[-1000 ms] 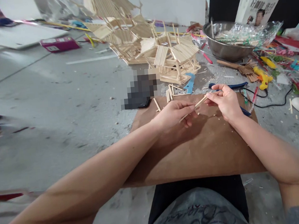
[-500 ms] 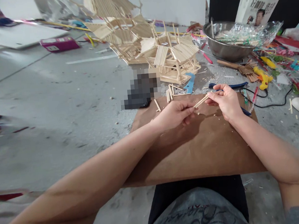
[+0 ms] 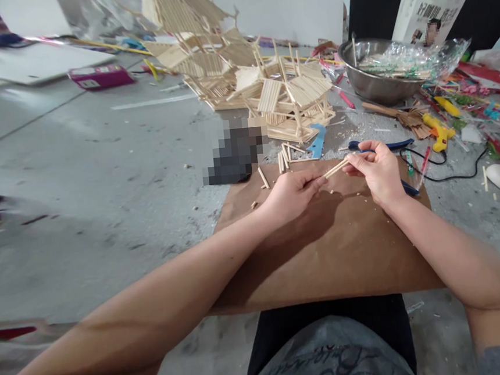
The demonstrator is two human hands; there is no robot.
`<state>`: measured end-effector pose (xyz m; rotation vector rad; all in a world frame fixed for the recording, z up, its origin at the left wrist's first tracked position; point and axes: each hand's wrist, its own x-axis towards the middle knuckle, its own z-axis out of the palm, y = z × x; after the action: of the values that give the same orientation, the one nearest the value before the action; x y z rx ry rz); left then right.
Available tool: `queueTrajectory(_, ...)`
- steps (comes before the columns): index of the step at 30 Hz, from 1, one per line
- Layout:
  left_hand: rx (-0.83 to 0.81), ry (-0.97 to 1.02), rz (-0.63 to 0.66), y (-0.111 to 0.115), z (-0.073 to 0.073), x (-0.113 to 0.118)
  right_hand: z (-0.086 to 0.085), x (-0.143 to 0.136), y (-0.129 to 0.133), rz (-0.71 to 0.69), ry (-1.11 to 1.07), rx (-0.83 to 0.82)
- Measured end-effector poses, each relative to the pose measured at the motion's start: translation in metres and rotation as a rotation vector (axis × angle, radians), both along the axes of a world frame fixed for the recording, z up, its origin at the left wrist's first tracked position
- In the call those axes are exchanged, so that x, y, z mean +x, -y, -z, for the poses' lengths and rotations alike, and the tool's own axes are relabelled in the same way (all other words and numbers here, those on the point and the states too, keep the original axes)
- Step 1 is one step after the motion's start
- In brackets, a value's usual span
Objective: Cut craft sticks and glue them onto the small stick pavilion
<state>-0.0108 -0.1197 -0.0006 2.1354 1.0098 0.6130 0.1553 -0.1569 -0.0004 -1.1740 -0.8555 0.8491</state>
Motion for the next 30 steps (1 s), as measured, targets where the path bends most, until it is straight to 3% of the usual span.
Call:
queueTrajectory(9,0.115,-0.002,0.017,0.001,-0.002,-0.001,0.001,0.0,-0.001,0.002,-0.004,0.006)
queueTrajectory(20,0.029,-0.003,-0.042,-0.004,-0.005,-0.003,-0.002,0.003,0.0,0.0,-0.019,-0.045)
queueTrajectory(25,-0.003,-0.167,-0.06,-0.014,0.0,-0.008,-0.002,0.004,0.002,0.015,-0.007,0.013)
queueTrajectory(27,-0.043,-0.201,-0.065,-0.014,0.001,-0.009,-0.003,0.003,0.001,-0.012,-0.007,0.021)
queueTrajectory(30,-0.078,-0.102,-0.076,-0.014,-0.005,-0.01,-0.011,0.002,-0.003,-0.095,-0.001,-0.032)
